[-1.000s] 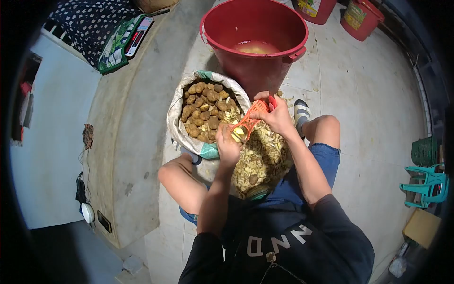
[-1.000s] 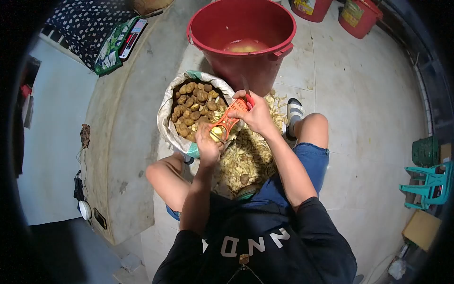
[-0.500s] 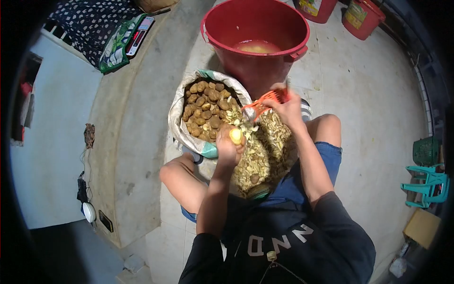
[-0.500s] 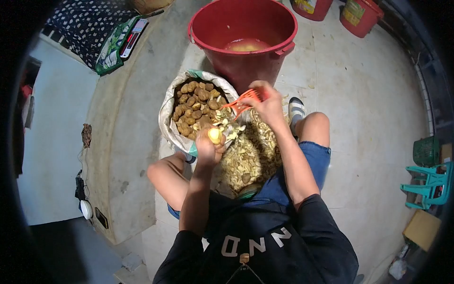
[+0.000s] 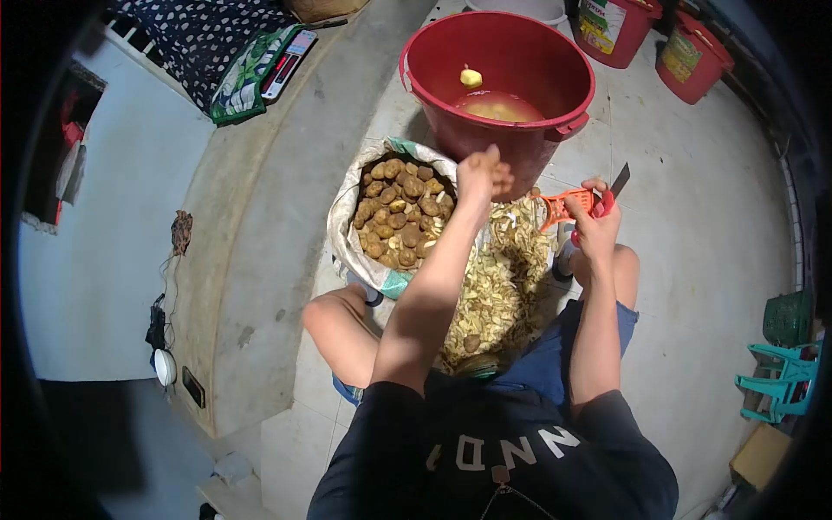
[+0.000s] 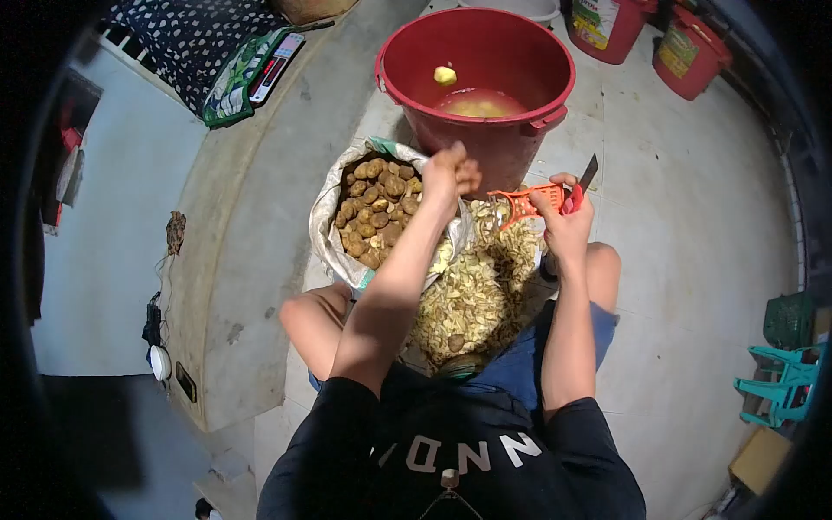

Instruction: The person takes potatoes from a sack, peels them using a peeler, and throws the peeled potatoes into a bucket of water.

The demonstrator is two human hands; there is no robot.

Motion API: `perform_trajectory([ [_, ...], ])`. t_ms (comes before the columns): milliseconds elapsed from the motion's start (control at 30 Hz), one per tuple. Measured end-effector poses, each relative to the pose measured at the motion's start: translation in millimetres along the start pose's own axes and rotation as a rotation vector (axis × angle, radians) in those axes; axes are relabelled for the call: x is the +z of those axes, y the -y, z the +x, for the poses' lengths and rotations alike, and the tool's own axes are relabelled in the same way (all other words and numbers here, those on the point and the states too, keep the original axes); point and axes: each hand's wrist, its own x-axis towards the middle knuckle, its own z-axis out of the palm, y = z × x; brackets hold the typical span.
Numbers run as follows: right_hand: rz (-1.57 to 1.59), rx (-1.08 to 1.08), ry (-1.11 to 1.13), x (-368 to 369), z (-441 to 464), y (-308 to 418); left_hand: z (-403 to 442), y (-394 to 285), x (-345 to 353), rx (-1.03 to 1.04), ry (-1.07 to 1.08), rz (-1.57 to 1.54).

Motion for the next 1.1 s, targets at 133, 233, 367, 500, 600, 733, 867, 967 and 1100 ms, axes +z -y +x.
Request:
perform_trajectory([
  [133,-0.094,0.029,0.016,-7.9,-5.9,8.4,14.2,70.5,-104.7,-0.057,-0.2,0.375],
  [233,-0.142,0.059,0.026,-7.1,-6.4,10.5,13.6,60.3,-183.8,0.088,-0.262,1.146],
  [367,-0.321,0.066,0.018,-2.0,-2.4,5.6,29.4,23.0,-273.7,0.123,-0.208,1.801],
  [500,-0.49,0.094,0.021,5.3,4.1,3.1,15.9,-37.3,-320.6,0.077,-0.324,1.846],
  [600,-0.545,0.09,0.034,13.4,9.4,1.6,19.9,-38.1,-350.3,0.164,-0.295,1.772],
  [733,-0.609,0.11,0.063,20.6,13.1,2.0,23.8,-38.1,-320.3,-0.04,-0.431,1.81],
  [867,-0.688,0.084,0.13,25.1,9.1,1.7,21.5,-26.4,-300.3,-0.141,-0.437,1.994],
  [967,-0.707,0.074,0.155,26.5,9.4,0.8,21.1,-8.3,-298.8,-0.097,-0.435,2.015],
  [1100,-0.7,0.091,0.172,29.8,7.0,4.6,18.6,6.2,-307.7,-0.056,-0.253,2.18],
])
